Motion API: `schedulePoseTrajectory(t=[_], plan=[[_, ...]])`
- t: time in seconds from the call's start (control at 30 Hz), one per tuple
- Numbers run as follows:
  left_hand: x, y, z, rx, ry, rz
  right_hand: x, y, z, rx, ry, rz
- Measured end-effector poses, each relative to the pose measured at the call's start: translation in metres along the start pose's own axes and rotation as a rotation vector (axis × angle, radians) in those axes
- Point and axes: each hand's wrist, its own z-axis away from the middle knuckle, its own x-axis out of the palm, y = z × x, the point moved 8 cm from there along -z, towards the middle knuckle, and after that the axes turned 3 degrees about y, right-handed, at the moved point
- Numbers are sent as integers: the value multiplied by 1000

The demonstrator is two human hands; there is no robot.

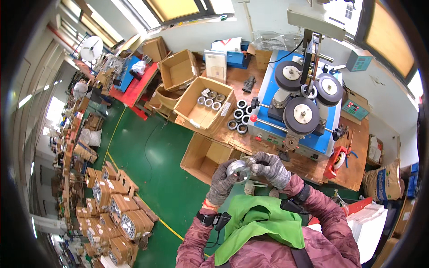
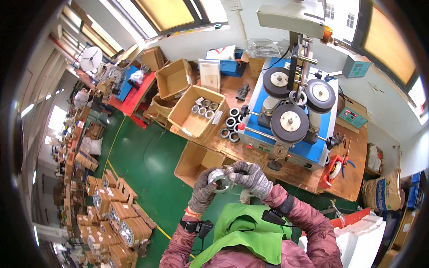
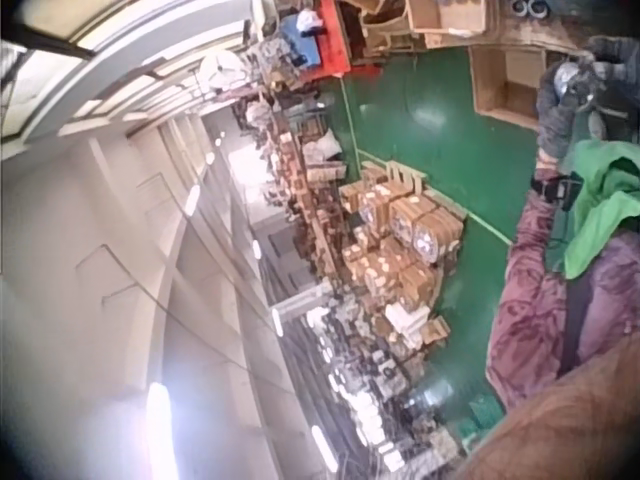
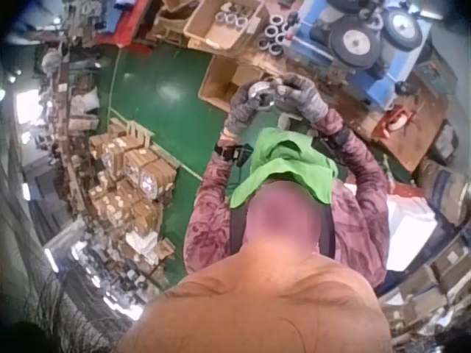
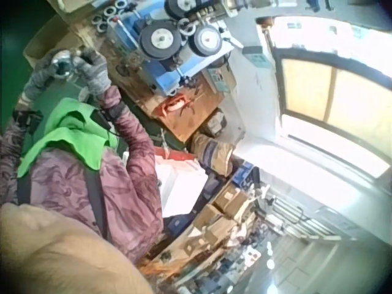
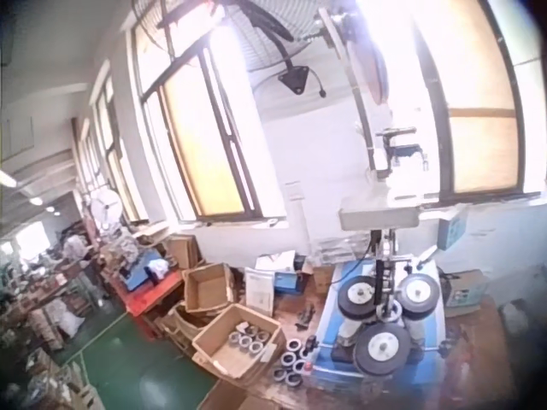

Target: Operate a specialized machine to apply tape or labels onto metal cylindrical components.

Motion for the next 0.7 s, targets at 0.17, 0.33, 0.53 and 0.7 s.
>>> schedulePoseTrajectory(t=[0.17, 0.33, 0.53, 0.7], plan=[[13, -14, 13, -35, -21, 357, 3, -14, 17, -173, -26, -22], [-9, -10, 28, 20, 59, 329, 30, -16, 43, -131, -157, -74], [-74, 40, 55, 183, 118, 13, 25, 35, 73, 146, -256, 225], [-123, 80, 72, 163, 110, 226, -103, 172, 104, 727, -400, 1632]])
